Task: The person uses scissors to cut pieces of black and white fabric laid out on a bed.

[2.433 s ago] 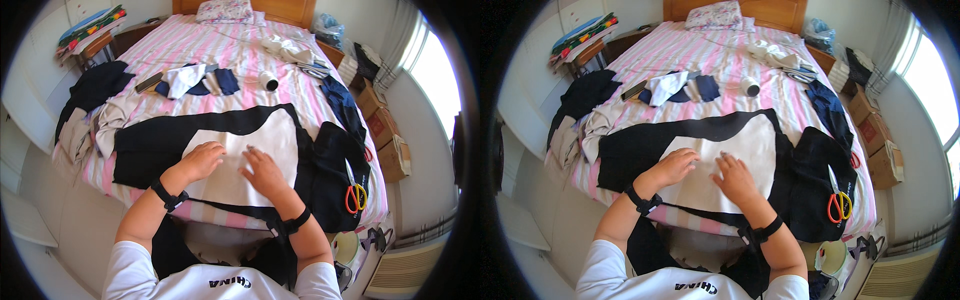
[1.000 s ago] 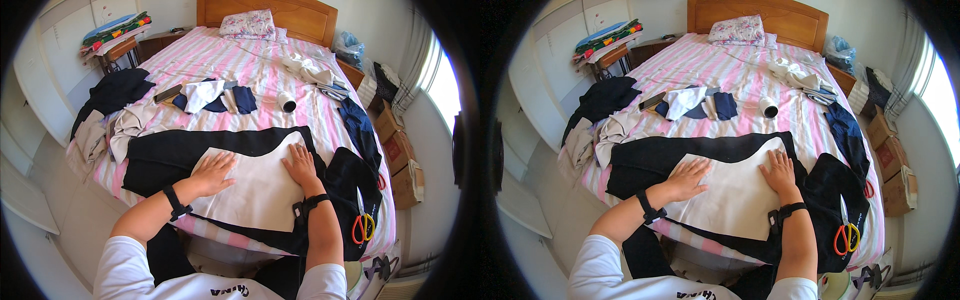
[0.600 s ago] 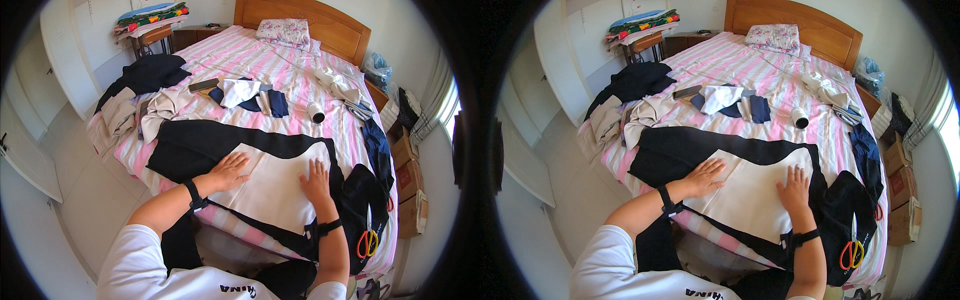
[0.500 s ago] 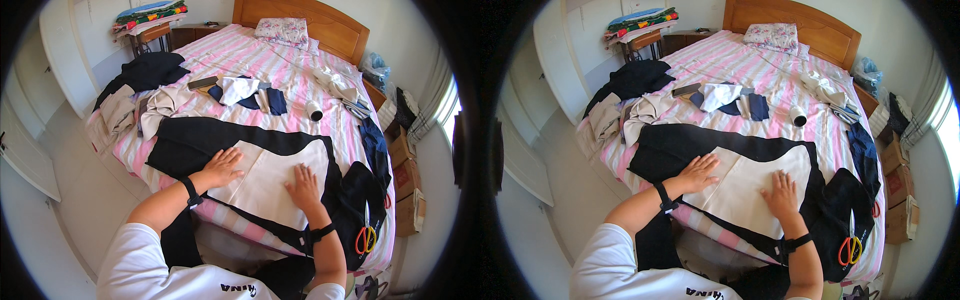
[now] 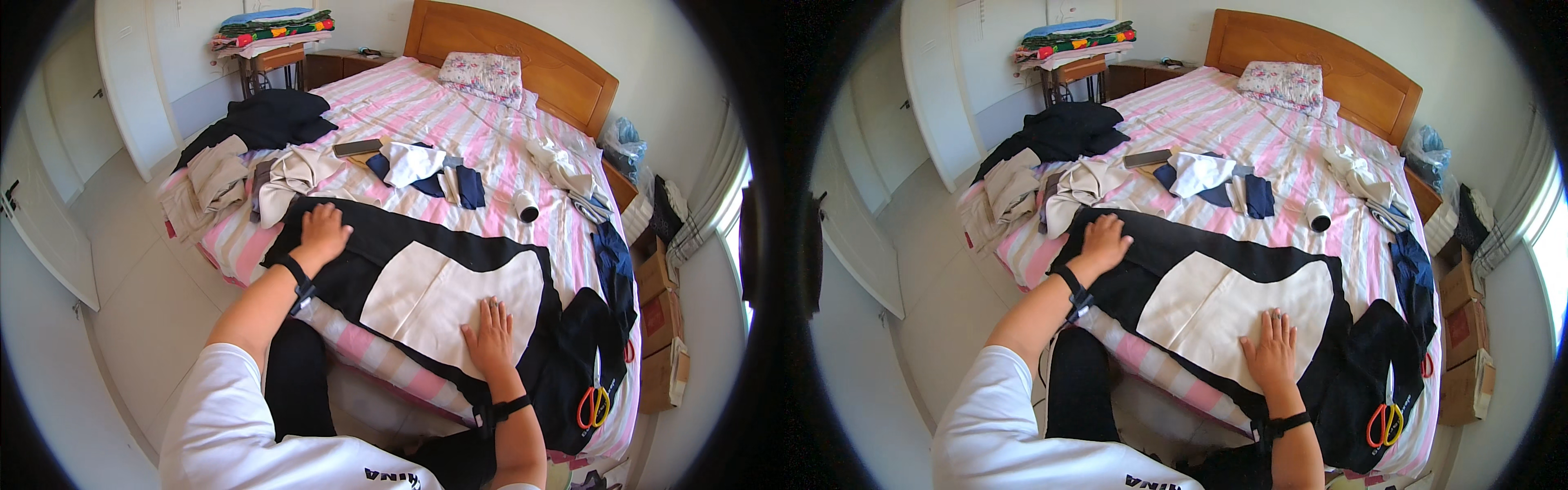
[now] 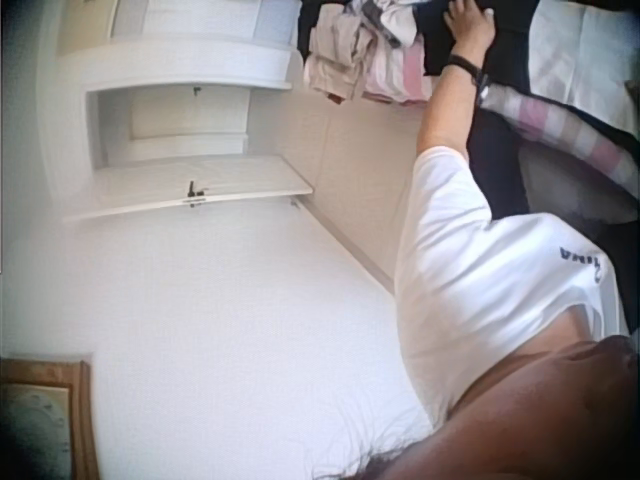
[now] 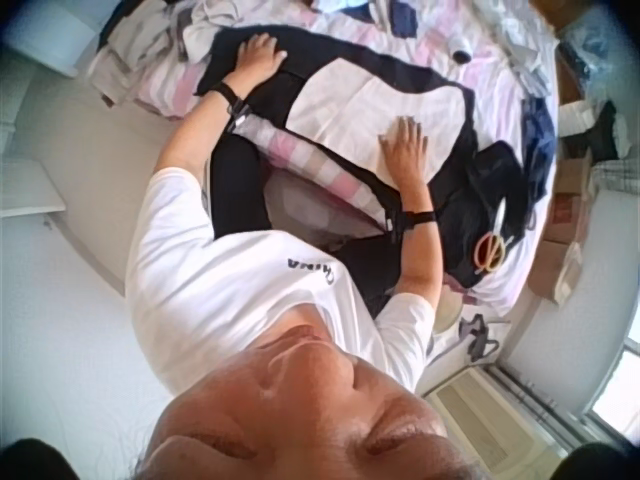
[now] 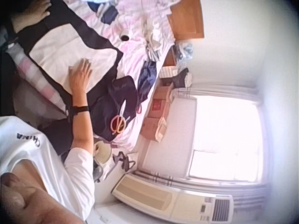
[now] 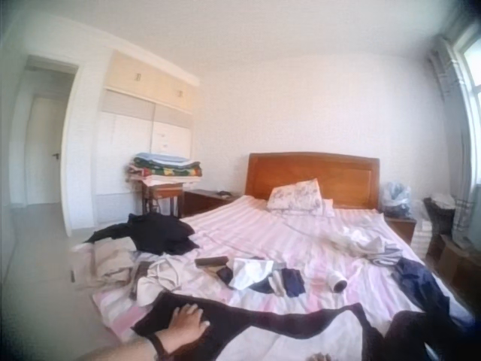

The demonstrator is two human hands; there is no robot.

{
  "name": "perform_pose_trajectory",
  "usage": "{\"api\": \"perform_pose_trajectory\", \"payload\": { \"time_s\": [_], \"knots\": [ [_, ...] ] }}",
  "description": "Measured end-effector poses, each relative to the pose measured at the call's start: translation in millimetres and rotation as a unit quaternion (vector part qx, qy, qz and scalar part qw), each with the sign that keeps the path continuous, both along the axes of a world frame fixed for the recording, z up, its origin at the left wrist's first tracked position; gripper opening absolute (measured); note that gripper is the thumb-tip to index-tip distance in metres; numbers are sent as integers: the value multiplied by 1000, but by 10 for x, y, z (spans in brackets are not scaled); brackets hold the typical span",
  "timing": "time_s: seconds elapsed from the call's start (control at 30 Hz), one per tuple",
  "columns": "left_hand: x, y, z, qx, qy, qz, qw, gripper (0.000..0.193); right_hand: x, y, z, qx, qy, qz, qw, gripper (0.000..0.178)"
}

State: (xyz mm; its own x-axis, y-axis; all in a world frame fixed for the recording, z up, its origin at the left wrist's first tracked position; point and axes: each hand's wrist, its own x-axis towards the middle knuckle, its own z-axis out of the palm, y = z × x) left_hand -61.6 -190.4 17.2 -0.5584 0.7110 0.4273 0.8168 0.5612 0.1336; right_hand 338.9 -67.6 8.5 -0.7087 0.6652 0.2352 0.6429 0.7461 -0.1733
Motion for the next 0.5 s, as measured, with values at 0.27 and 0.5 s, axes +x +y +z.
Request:
{"api": "perform_pose_trajectory", "payload": {
  "time_s": [0.27, 0.5],
  "knots": [
    [-819, -230, 299, 56, -213, 163, 962, 36, -45, -43, 48, -1, 7, -12, 1000, 68],
    [-866, -136, 457, 219, -353, -185, 890, 29, -50, -28, 54, 7, 3, -12, 1000, 67]
  ]
}}
